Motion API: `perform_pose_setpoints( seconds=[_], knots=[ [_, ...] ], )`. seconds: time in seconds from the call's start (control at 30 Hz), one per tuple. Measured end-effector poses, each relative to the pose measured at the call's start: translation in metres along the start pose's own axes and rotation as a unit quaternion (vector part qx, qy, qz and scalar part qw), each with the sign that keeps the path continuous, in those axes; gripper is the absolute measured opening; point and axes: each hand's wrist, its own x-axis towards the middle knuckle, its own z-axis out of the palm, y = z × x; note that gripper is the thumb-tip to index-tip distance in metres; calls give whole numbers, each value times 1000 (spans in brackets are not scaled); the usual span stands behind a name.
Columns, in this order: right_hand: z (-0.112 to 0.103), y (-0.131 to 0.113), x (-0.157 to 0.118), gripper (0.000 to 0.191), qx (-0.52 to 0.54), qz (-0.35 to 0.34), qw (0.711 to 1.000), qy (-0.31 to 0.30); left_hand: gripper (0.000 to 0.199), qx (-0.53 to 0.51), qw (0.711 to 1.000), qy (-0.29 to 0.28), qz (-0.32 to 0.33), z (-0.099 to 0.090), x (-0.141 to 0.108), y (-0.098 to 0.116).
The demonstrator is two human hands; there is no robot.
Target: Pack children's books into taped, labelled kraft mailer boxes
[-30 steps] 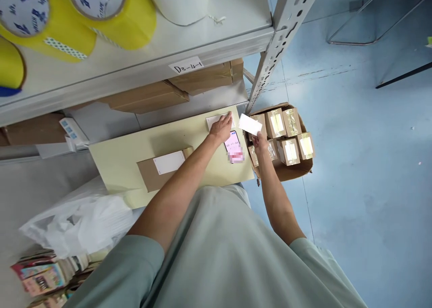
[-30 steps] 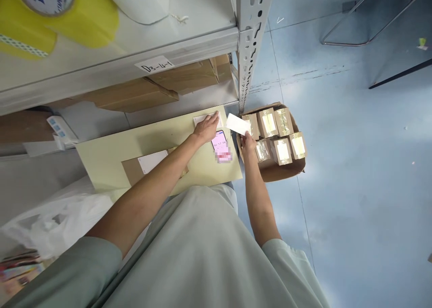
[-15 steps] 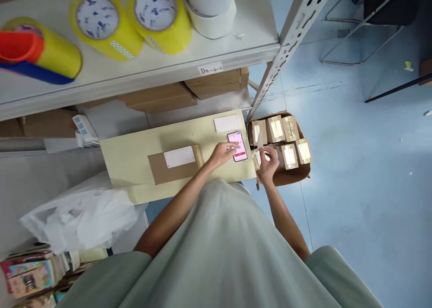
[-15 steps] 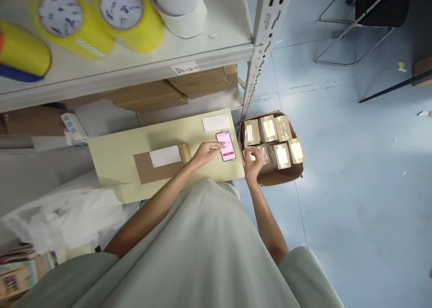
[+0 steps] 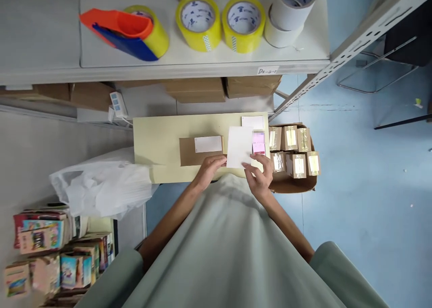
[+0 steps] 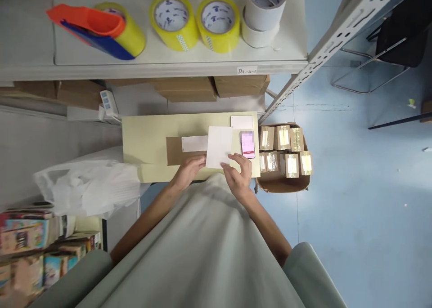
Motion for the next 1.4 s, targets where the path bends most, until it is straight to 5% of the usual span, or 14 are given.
perform_pose_setpoints(
  seconds=[0.1,0.23,0.3,0.4,0.53,0.77,0.93,1.0,1.13,1.4],
  knots=[
    [7,-26,5,23,0,11,1000,-28,33,37,998,36,38,-21,-20,12],
    [21,-63,25,100,157,65,977,-127,34,66,992,57,87,-58,-37,29],
    [27,-79,36,112,267,99,939,-190,35,81,991,41,97,-77,-44,36],
    [34,-104,49,88,326,145,896,-262,32,94,990,-13,107,-104,-51,45],
    [40,-137,60,58,286,163,906,-267,25,83,988,-50,121,-136,-57,50],
    [56,-167,67,98,267,158,909,-280,28,62,985,-18,157,-183,-63,47],
    [70,-184,71,57,278,196,913,-228,47,111,964,16,243,-191,-72,59],
    [75,-193,74,49,289,232,901,-226,41,143,950,23,278,-192,-74,63],
    [76,-212,83,66,264,297,879,-263,27,188,932,52,307,-197,-74,67],
    [67,-221,94,73,262,313,866,-289,35,131,957,33,257,-191,-79,68]
  ],
)
